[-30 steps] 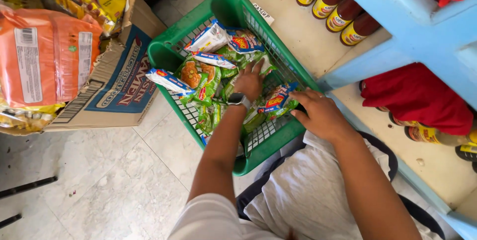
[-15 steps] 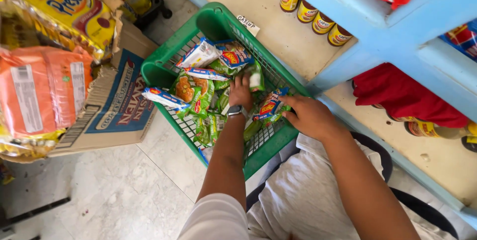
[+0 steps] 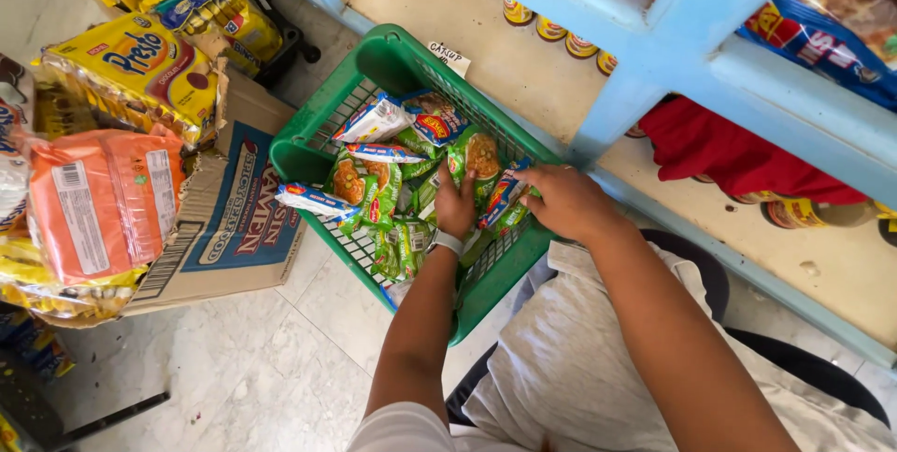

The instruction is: Stocking and organizing various packets of instant noodles on grocery store shelves.

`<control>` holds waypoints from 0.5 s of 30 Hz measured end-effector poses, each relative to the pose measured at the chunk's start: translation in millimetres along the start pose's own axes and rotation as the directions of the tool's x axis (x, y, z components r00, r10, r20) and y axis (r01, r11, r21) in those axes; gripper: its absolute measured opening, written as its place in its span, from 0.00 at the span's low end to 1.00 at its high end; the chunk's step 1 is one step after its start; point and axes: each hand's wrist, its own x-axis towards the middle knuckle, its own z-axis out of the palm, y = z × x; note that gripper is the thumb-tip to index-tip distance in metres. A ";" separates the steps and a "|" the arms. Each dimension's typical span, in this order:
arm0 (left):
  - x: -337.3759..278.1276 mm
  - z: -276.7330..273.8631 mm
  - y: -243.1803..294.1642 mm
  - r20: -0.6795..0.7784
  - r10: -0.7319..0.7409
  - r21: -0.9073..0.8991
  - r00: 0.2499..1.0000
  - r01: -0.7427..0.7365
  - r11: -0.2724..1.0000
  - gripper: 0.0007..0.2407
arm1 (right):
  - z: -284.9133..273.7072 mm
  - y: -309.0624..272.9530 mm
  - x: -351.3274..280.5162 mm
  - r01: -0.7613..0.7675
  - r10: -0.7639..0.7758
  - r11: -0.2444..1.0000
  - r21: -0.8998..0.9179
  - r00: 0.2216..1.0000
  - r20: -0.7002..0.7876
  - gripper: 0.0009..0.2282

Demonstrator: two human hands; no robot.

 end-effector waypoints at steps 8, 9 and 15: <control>-15.5 -19.9 30.2 -0.164 0.116 -0.480 0.980 -0.182 0.858 0.23 | -4.0 -8.0 -1.5 -0.031 0.031 0.999 -0.022 0.999 -0.013 0.22; -20.1 -29.0 45.5 -0.073 0.056 -0.636 0.996 -0.090 0.766 0.23 | -4.4 -8.3 0.8 -0.103 0.103 0.994 0.028 0.995 -0.004 0.24; -51.4 -58.6 107.7 0.377 0.113 -0.869 0.919 0.308 0.387 0.25 | -0.4 14.2 3.5 -0.149 0.206 0.681 0.717 0.979 0.007 0.23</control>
